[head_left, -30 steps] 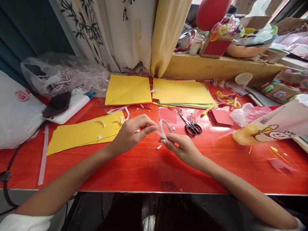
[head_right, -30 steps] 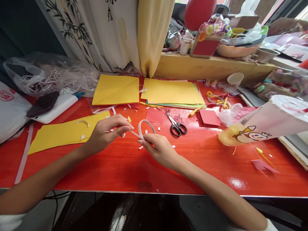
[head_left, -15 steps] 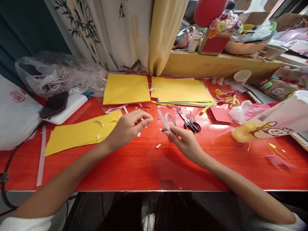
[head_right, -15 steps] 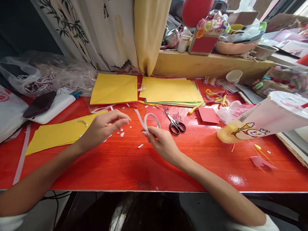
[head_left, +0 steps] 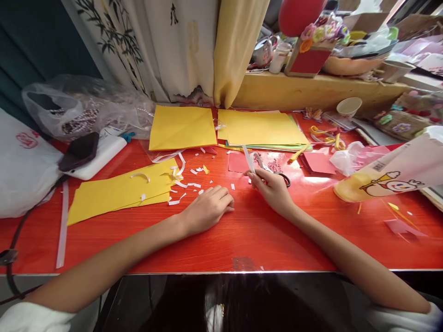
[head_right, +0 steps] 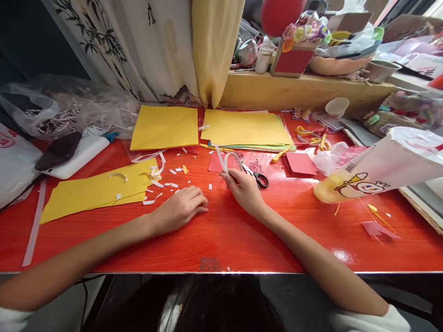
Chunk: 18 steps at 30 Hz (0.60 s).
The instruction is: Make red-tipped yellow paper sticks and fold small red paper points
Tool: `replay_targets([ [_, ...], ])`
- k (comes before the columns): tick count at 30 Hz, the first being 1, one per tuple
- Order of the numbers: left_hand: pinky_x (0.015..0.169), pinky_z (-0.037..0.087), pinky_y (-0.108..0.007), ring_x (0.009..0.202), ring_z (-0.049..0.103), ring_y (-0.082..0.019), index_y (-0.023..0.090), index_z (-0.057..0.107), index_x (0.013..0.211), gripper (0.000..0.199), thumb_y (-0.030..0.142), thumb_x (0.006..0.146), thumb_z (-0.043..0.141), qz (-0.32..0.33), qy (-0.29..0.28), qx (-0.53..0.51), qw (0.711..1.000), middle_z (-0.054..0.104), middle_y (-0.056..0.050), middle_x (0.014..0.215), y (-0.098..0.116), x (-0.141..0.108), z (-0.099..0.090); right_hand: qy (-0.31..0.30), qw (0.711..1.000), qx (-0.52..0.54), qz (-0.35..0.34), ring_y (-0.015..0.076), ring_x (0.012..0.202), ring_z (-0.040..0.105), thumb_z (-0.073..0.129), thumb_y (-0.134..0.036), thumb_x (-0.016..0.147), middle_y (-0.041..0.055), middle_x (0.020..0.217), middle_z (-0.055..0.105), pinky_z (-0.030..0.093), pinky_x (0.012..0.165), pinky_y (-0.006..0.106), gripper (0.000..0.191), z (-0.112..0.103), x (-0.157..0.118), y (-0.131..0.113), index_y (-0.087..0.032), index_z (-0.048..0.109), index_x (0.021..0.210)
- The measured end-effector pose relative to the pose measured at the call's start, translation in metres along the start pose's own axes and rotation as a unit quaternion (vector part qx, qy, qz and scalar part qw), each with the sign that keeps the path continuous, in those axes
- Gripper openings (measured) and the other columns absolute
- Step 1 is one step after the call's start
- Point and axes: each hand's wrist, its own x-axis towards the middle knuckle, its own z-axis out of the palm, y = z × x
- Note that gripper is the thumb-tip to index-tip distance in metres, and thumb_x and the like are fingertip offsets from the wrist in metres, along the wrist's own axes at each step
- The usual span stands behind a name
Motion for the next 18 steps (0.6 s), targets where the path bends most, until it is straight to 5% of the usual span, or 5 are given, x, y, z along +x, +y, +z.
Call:
replay_targets([
  [5, 0.072, 0.037, -0.030, 0.077, 0.047, -0.016, 0.013, 0.053, 0.083, 0.022, 0.017, 0.091, 0.034, 0.019, 0.023, 0.072, 0.997, 0.057, -0.005, 0.083, -0.011, 0.001, -0.007, -0.005, 0.999, -0.026, -0.038, 0.0100, 0.056, 0.047, 0.042, -0.035, 0.091, 0.0000, 0.060, 0.051, 0.036, 0.055, 0.021, 0.031, 0.003, -0.001, -0.001, -0.015, 0.058, 0.073],
  [11, 0.076, 0.041, -0.035, 0.083, 0.052, -0.020, 0.011, 0.056, 0.096, 0.021, 0.014, 0.089, 0.037, -0.070, 0.092, 0.149, 0.982, 0.061, -0.009, 0.088, -0.033, 0.002, -0.029, -0.022, 0.995, -0.042, -0.084, 0.0112, 0.059, 0.053, 0.043, -0.030, 0.091, 0.0015, 0.066, 0.059, 0.038, 0.058, 0.021, 0.024, 0.004, -0.001, 0.002, -0.015, 0.061, 0.084],
  [16, 0.087, 0.043, -0.029, 0.102, 0.052, -0.017, 0.014, 0.057, 0.102, 0.023, 0.023, 0.091, 0.039, 0.203, 0.055, 0.103, 0.972, 0.060, -0.008, 0.106, -0.011, 0.002, -0.015, -0.020, 0.990, -0.049, -0.128, 0.0128, 0.068, 0.057, 0.044, -0.026, 0.091, 0.0039, 0.074, 0.064, 0.041, 0.064, 0.022, 0.020, 0.005, -0.001, 0.002, -0.016, 0.059, 0.081],
  [18, 0.078, 0.045, -0.027, 0.090, 0.055, -0.015, 0.014, 0.059, 0.098, 0.023, 0.015, 0.091, 0.037, 0.228, 0.037, 0.144, 0.962, 0.062, -0.006, 0.097, -0.006, 0.000, -0.009, -0.020, 0.990, -0.053, -0.133, 0.0125, 0.065, 0.056, 0.044, -0.026, 0.091, 0.0036, 0.071, 0.063, 0.041, 0.062, 0.022, 0.020, 0.006, -0.001, 0.001, -0.016, 0.058, 0.080],
])
